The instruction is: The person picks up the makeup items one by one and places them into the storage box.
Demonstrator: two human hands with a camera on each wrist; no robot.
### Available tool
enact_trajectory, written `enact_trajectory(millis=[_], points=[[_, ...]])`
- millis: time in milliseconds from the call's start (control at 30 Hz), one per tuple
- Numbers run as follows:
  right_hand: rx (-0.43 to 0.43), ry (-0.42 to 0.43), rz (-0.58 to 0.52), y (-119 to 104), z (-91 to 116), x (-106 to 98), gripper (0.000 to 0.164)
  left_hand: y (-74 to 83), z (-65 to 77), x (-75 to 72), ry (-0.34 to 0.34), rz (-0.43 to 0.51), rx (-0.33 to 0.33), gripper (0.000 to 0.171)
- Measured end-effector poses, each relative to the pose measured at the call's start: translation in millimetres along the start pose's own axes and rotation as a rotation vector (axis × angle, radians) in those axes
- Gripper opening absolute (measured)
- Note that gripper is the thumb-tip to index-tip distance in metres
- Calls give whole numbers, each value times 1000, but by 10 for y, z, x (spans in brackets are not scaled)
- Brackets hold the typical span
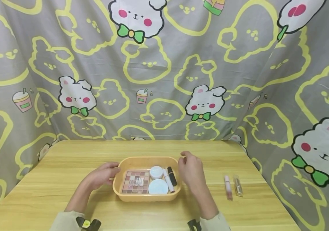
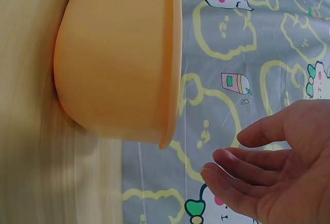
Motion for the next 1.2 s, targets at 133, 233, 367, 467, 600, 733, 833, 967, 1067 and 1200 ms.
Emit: enact_trajectory(millis=[133, 233, 367, 467, 600, 733, 833, 967, 1067, 1200], points=[[10, -6, 3, 20, -7, -25, 30, -1, 4, 3, -10, 4, 4, 49], [18, -12, 4, 31, -9, -58, 30, 3, 10, 5, -15, 5, 6, 48], [30, -14, 4, 60, -14, -119, 31, 9, 10, -5, -2, 3, 2, 47], [39, -13, 10, 102, -20, -163, 31, 12, 10, -9, 4, 3, 1, 47], [51, -16, 12, 170, -35, -205, 33, 12, 14, -7, 1, -4, 1, 47], [67, -22, 11, 227, -52, -250, 35, 11, 17, -4, -1, -6, 2, 47], [73, -11, 20, 257, -61, -315, 36, 13, 14, 4, -9, -3, 5, 47], [92, 0, 32, 310, -65, -415, 37, 10, 7, 12, -19, -1, 11, 47], [109, 0, 34, 364, -73, -477, 38, 5, -2, 14, -20, -1, 14, 48], [117, 18, 44, 438, -89, -547, 39, 1, 2, 15, -22, 4, 13, 48]])
Point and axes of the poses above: each hand's wrist, its own z-axis away from the middle knuckle, its own x-axis out of the palm, y = z × x, the point moved 10 cm from there along -z, towards the middle knuckle, and after that the axes turned 10 degrees about -z, right-handed, at the moved point
